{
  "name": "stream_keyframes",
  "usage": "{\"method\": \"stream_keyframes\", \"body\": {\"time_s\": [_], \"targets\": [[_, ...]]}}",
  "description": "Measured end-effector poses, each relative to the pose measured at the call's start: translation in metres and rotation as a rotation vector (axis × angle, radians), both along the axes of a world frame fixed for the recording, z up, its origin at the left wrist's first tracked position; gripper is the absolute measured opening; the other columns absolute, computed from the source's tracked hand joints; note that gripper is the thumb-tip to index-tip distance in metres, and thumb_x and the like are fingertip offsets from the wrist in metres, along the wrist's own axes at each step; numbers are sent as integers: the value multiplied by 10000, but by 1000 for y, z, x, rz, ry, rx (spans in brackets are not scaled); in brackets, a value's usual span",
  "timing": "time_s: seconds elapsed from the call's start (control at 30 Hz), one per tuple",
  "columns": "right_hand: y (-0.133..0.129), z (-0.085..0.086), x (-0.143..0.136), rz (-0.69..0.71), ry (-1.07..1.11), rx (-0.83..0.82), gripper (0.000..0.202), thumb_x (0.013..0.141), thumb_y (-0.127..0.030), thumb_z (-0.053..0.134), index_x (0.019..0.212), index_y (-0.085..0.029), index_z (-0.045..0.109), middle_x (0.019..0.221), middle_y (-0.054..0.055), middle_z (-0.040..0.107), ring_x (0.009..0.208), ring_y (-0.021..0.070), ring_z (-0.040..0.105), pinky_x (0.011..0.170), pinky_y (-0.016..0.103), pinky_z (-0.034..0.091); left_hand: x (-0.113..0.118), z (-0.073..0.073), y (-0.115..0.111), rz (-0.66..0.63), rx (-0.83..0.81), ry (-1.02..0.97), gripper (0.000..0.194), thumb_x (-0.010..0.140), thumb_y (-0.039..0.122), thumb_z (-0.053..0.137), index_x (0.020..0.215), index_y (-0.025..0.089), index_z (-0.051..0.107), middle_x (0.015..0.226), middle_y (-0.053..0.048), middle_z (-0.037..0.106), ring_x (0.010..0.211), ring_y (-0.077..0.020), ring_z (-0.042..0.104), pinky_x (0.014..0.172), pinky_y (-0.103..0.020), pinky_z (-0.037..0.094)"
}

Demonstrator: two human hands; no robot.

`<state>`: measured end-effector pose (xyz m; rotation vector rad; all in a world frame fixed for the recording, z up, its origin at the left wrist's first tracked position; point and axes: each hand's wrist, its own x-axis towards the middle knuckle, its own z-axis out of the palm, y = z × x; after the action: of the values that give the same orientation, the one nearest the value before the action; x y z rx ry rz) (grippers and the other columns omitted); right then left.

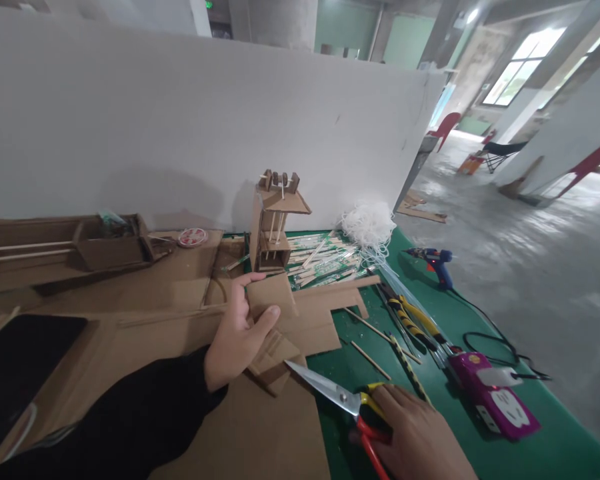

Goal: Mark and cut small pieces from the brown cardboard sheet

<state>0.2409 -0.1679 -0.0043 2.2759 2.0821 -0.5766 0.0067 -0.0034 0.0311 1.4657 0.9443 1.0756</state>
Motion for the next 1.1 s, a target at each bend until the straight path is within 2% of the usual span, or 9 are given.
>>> {"method": "stream_keyframes", "body": {"time_s": [0.1, 0.2, 0.27, 0.37, 0.43, 0.57, 0.77, 1.0, 1.1], "targets": [[-3, 7, 7, 55, 68, -74, 244, 863, -299, 640, 1090, -212, 658, 1137, 119, 699, 1039, 329, 656, 876, 439, 509, -3, -8, 7, -38, 32, 197, 433, 894, 266, 528, 1285, 244, 343, 851, 41, 513, 653, -115, 516, 664, -268, 477], [1, 25, 17, 181, 142, -113, 333, 879, -269, 632, 1209, -225, 623, 1255, 110, 656, 1166, 322, 602, 968, 438, 471, -8, -8, 11, -134, 124, 483, 414, 877, 215, 482, 1282, 225, 403, 687, 77, 436, 567, -130, 456, 623, -284, 430], [12, 36, 21, 225, 165, -74, 243, 949, -296, 558, 1178, -263, 633, 1190, 77, 681, 1084, 279, 641, 921, 396, 485, -9, -5, 12, -187, 203, 632, 343, 875, 207, 454, 1217, 226, 471, 650, 75, 440, 572, -146, 464, 618, -290, 406], [42, 38, 19, 137, 81, 107, 186, 990, -228, 476, 1071, -215, 642, 1034, 75, 707, 986, 254, 661, 859, 362, 475, -8, -1, 11, -205, 320, 746, 218, 867, 185, 435, 1054, 220, 541, 776, 24, 569, 691, -173, 538, 665, -307, 409], [65, 31, 15, 117, -20, 156, 133, 973, -233, 514, 1005, -196, 638, 1019, 83, 699, 1003, 273, 648, 832, 358, 457, -7, -1, 11, -200, 368, 769, 170, 844, 155, 440, 953, 212, 557, 899, -12, 619, 791, -192, 564, 708, -322, 414], [95, 14, 7, 103, -67, 130, 79, 910, -168, 562, 961, -171, 621, 970, 90, 700, 918, 251, 670, 717, 308, 426, -7, -1, 13, -192, 422, 785, 148, 824, 134, 449, 867, 215, 566, 889, -28, 615, 866, -221, 541, 757, -349, 408], [102, 9, 7, 102, -69, 90, 101, 870, -144, 541, 840, -179, 630, 830, 76, 718, 773, 227, 681, 612, 297, 352, -9, 2, 16, -204, 484, 788, 163, 841, 146, 443, 874, 222, 583, 880, -35, 619, 878, -235, 525, 796, -373, 410], [87, 41, 15, 39, -44, 156, 105, 873, -152, 517, 811, -197, 589, 790, 41, 685, 704, 202, 639, 603, 293, 348, -6, 10, 6, -263, 542, 736, 179, 896, 212, 455, 944, 225, 627, 976, -45, 677, 947, -242, 552, 853, -386, 429], [73, 59, 4, 91, 183, 206, 96, 848, -143, 537, 800, -220, 568, 747, -14, 644, 635, 150, 578, 585, 255, 369, -4, 14, -4, -354, 542, 664, 251, 911, 274, 518, 1138, 251, 623, 1062, -25, 705, 998, -228, 593, 890, -367, 435]]}}
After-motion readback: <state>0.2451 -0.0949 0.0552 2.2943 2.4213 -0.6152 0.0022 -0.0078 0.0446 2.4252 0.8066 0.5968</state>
